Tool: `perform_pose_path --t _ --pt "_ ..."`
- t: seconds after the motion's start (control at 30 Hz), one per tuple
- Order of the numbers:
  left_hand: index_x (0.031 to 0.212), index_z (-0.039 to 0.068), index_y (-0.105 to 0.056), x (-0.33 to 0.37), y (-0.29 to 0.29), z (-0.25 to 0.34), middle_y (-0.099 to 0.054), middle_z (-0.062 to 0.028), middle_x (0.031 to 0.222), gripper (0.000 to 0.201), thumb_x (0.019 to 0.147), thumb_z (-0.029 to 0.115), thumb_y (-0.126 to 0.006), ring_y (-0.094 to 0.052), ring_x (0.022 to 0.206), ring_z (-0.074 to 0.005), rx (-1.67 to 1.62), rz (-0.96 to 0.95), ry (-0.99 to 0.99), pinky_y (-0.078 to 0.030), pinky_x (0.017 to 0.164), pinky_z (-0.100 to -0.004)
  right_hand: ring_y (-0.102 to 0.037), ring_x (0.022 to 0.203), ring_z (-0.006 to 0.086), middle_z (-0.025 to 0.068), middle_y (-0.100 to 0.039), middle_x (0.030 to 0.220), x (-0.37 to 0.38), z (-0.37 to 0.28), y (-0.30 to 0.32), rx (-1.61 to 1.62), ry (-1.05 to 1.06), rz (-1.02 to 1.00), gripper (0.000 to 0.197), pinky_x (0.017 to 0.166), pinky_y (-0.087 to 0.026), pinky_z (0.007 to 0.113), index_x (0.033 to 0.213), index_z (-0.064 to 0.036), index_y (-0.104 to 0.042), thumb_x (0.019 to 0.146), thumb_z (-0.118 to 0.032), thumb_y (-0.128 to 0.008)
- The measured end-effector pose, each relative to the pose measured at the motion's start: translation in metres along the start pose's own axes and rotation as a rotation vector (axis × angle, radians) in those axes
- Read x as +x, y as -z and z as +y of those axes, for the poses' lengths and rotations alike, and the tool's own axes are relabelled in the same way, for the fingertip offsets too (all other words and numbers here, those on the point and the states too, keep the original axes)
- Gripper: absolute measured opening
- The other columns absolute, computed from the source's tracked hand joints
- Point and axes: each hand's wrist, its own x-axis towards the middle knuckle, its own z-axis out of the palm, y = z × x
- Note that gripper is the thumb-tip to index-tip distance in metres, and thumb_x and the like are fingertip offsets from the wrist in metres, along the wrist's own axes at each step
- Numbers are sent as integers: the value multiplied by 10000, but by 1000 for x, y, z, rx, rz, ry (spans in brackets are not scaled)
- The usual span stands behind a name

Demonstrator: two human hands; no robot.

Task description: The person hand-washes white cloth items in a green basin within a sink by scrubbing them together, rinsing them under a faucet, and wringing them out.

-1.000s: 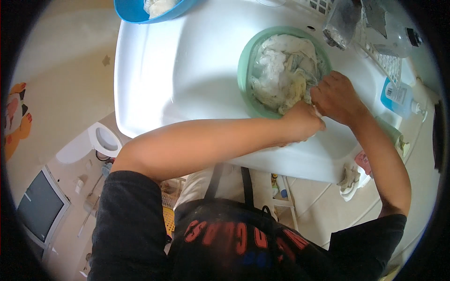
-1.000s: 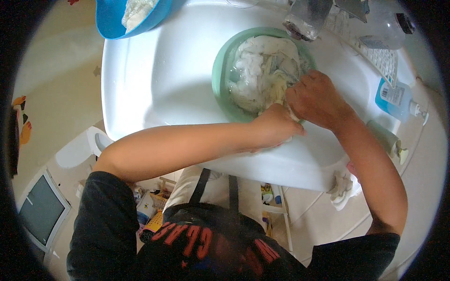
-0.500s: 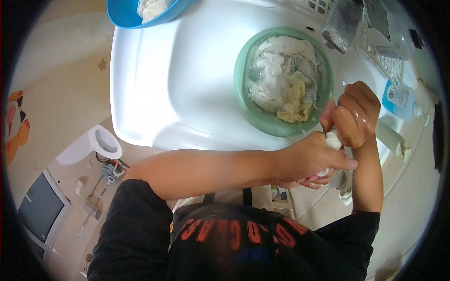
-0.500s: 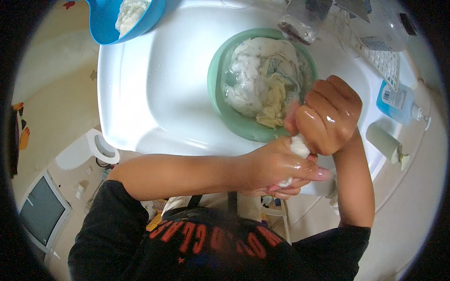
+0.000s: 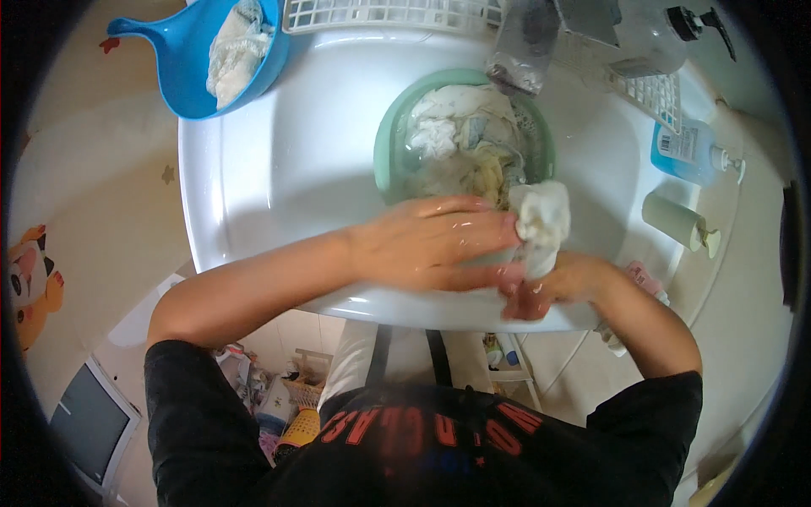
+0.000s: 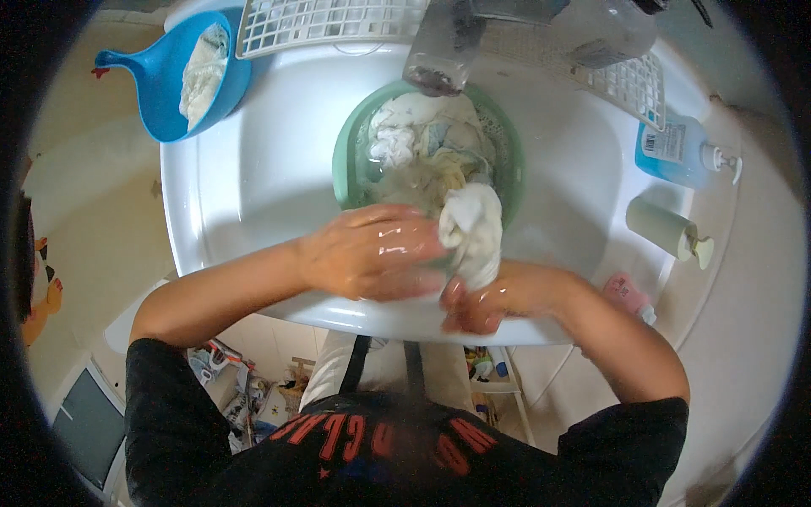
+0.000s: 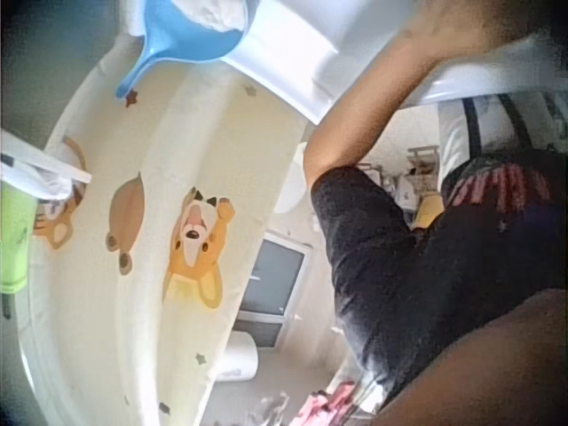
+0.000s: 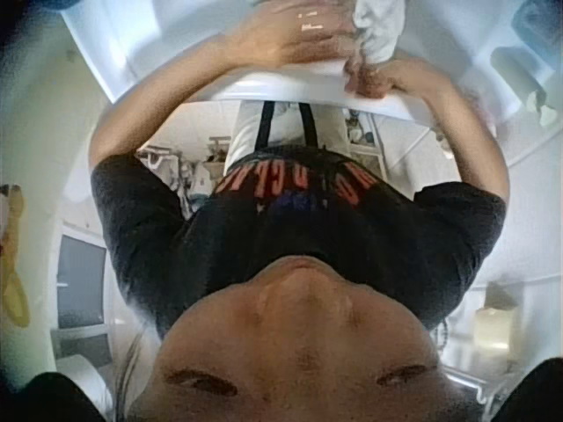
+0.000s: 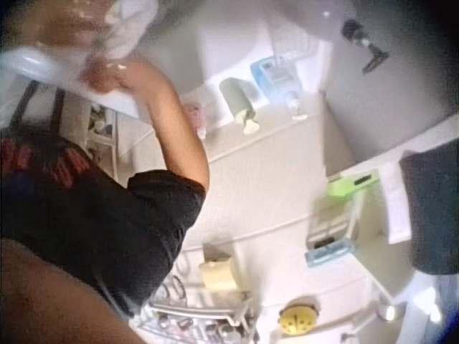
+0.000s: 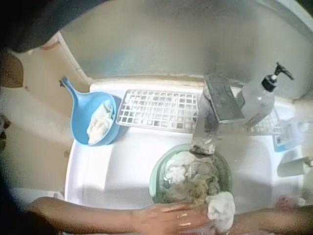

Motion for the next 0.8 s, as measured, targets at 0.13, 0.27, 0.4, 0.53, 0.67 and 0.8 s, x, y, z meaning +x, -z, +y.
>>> perform_pose_path --t 0.13,0.27,0.4,0.53,0.67,0.8 --pt "1237 277 -541 5 -25 -23 -584 18 1236 362 878 250 -587 -496 1233 -169 524 362 -679 -361 1043 -403 -497 587 114 41 -529 695 37 2 -16 204 -216 -564 213 516 -390 234 787 -20 -545 802 -166 -700" --pt "1024 181 -582 55 -24 -12 -588 28 1061 187 839 188 -606 -553 1051 -207 377 486 -980 -448 889 -399 -410 546 99 17 -484 666 51 21 -19 54 -74 -741 247 490 -304 224 774 -29 -528 822 -182 -716" --pt "822 106 -546 29 -11 3 -521 1 810 128 752 183 -621 -527 672 -186 241 250 -751 -380 476 -269 -358 520 74 -10 -428 609 54 -2 -28 -19 -393 -865 292 475 -261 227 691 -62 -476 824 -162 -715" --pt "714 73 -584 11 -32 10 -560 -41 674 130 700 200 -611 -549 560 -192 396 -40 -398 -410 434 -277 -339 502 81 -23 -415 589 33 -22 10 -39 -613 -275 221 467 -273 243 697 -100 -543 808 -206 -700" --pt "737 45 -663 26 -77 -1 -643 -105 646 144 719 174 -602 -640 583 -244 436 -258 -33 -511 501 -357 -657 686 241 93 -691 805 35 -28 33 -1520 -246 378 185 601 -496 386 912 -94 -702 791 -217 -633" --pt "740 35 -686 66 -85 -8 -685 -163 745 175 786 171 -587 -682 673 -292 305 -364 362 -536 573 -415 -681 827 289 93 -704 778 16 -74 23 -1912 -252 835 146 775 -515 395 779 -89 -727 713 -195 -652"
